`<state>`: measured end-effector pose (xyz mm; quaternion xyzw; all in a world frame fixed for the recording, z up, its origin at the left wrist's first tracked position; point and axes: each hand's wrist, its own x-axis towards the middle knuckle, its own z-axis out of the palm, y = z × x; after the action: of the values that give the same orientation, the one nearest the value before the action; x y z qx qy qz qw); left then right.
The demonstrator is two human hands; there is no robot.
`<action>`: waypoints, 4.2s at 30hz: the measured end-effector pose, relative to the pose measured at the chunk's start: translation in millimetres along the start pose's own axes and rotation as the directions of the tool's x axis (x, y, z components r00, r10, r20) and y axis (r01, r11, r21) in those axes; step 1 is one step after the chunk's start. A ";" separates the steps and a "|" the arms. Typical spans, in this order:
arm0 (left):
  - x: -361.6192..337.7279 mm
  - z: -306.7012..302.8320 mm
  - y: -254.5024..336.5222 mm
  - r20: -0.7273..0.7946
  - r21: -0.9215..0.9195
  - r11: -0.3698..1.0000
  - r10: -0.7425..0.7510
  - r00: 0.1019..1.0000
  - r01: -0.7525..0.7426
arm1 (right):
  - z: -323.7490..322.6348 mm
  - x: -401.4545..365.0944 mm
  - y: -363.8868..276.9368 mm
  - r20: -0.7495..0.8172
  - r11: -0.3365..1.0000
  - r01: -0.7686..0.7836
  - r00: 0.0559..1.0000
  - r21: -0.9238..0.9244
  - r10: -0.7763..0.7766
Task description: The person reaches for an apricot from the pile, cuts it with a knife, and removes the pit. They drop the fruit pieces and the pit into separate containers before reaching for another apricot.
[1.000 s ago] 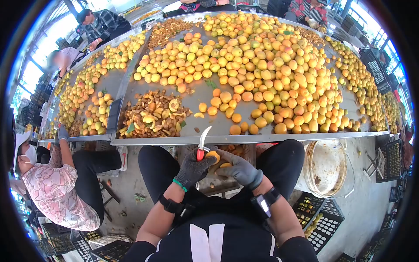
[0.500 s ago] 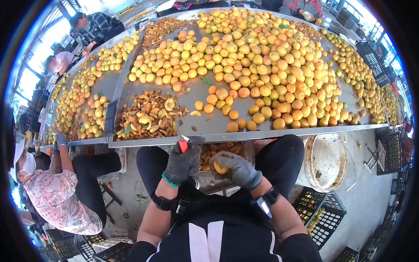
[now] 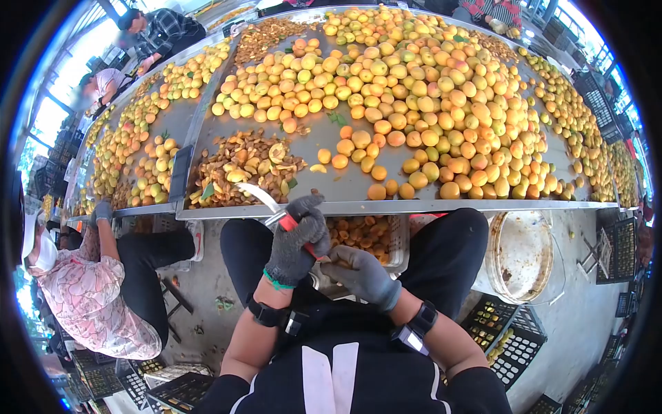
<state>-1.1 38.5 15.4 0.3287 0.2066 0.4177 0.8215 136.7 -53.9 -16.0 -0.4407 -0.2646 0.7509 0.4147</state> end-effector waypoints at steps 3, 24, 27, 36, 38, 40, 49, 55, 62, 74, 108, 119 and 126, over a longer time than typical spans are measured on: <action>5.1 0.1 4.2 -0.101 -0.147 0.989 0.000 0.995 -0.015 | 2.8 -7.1 -9.2 0.137 0.712 0.441 0.885 -0.547 -0.444; 1.7 15.7 -11.4 -0.192 -0.035 0.990 0.124 0.974 -0.133 | 16.8 -29.0 -14.2 -0.096 0.939 0.107 0.985 -0.327 -0.145; -0.3 16.7 -12.7 -0.228 -0.031 0.988 0.143 0.963 -0.154 | 17.8 -29.5 -13.4 -0.094 0.950 0.118 0.984 -0.289 -0.151; -3.2 20.6 -8.1 -0.258 0.018 0.985 0.170 0.951 -0.171 | 28.1 -32.4 -17.0 -0.095 0.983 0.102 0.989 -0.151 -0.117; -3.7 20.6 -8.8 -0.267 0.023 0.987 0.159 0.950 -0.159 | 27.8 -31.3 -13.8 -0.118 0.970 0.113 0.983 -0.215 -0.140; -4.0 21.8 -9.1 -0.261 0.020 0.992 0.129 0.957 -0.128 | 28.9 -34.3 -15.2 -0.123 0.979 0.083 0.987 -0.185 -0.107; -5.2 26.9 -22.2 -0.282 0.037 0.999 0.018 0.959 -0.008 | 25.5 -34.0 -1.9 -0.156 0.988 0.054 0.985 -0.142 -0.076; 2.9 18.9 -5.7 -0.066 0.524 0.852 0.025 0.997 0.013 | 30.0 -37.5 -16.5 -0.086 0.985 -0.009 0.996 -0.171 -0.006; -4.1 12.9 -13.0 -0.066 0.422 0.886 -0.182 0.981 0.193 | 18.2 -32.7 0.2 0.022 0.987 -0.043 0.999 -0.157 0.047; -4.8 19.2 -38.2 -0.389 0.259 0.944 -0.091 0.917 0.204 | 26.2 -19.6 21.2 -0.139 0.973 -0.030 0.988 0.229 0.063; -31.1 -33.8 54.5 -0.152 -0.350 0.917 0.143 0.978 -0.188 | 51.0 84.1 -95.9 -0.049 0.900 0.117 0.987 -0.421 -0.151; -42.3 -59.1 36.0 -0.200 -0.443 0.884 0.064 0.978 -0.148 | -45.6 87.2 30.9 0.024 0.762 0.035 0.999 -0.647 -0.025; -26.5 -56.9 14.6 -0.244 -0.360 0.933 -0.094 0.965 0.000 | -51.2 33.2 -42.8 0.159 0.418 0.271 0.946 -0.867 -0.282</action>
<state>-59.0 44.0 -12.3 0.1121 0.2402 0.4673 0.8434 189.7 -1.8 -22.2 -0.5449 -0.6786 0.4258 0.2474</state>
